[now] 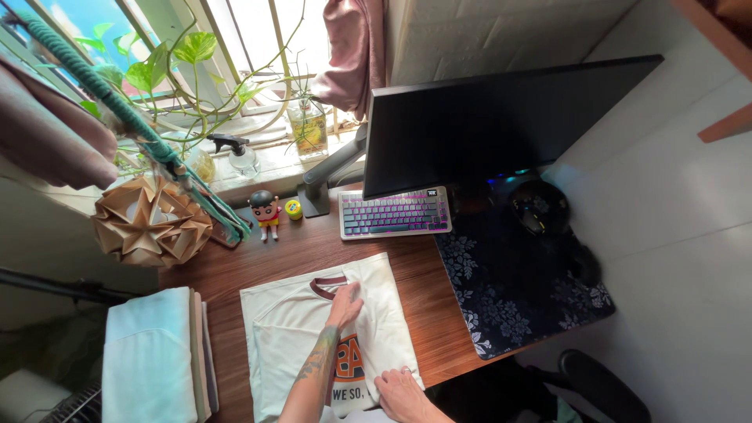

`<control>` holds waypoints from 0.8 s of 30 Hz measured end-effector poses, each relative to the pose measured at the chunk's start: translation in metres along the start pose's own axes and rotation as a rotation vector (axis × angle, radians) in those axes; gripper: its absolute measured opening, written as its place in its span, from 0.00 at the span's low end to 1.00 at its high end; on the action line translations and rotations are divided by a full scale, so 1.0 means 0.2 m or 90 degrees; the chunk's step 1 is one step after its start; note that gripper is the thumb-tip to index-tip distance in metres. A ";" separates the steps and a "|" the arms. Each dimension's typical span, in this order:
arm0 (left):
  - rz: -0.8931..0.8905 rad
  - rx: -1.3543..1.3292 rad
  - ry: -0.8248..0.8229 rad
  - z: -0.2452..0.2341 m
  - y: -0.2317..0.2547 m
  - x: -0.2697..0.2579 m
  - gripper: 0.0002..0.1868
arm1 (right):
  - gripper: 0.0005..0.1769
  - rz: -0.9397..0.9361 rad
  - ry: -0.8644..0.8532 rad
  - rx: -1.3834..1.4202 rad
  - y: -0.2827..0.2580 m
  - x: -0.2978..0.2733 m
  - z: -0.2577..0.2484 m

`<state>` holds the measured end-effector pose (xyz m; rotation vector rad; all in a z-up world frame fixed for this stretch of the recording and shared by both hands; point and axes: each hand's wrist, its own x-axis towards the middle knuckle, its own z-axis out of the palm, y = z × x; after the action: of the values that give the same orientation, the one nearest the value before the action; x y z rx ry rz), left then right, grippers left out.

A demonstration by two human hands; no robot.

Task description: Folding t-shirts on a wooden desk

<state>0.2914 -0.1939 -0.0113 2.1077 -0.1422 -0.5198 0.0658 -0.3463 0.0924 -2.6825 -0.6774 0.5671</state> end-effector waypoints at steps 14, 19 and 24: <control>-0.047 -0.053 0.104 -0.02 -0.13 0.04 0.30 | 0.08 -0.016 -0.144 0.024 -0.01 0.05 0.03; 0.046 -0.002 0.161 0.01 -0.14 0.06 0.24 | 0.10 0.021 -0.183 0.177 -0.07 0.05 -0.17; 0.018 0.342 0.099 -0.14 0.29 -0.27 0.35 | 0.11 0.095 -0.021 0.223 -0.02 0.01 -0.12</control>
<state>0.2600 -0.1895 0.0653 2.6553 -0.2424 -0.3189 0.0763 -0.3479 0.1145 -2.4098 -0.3489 0.6981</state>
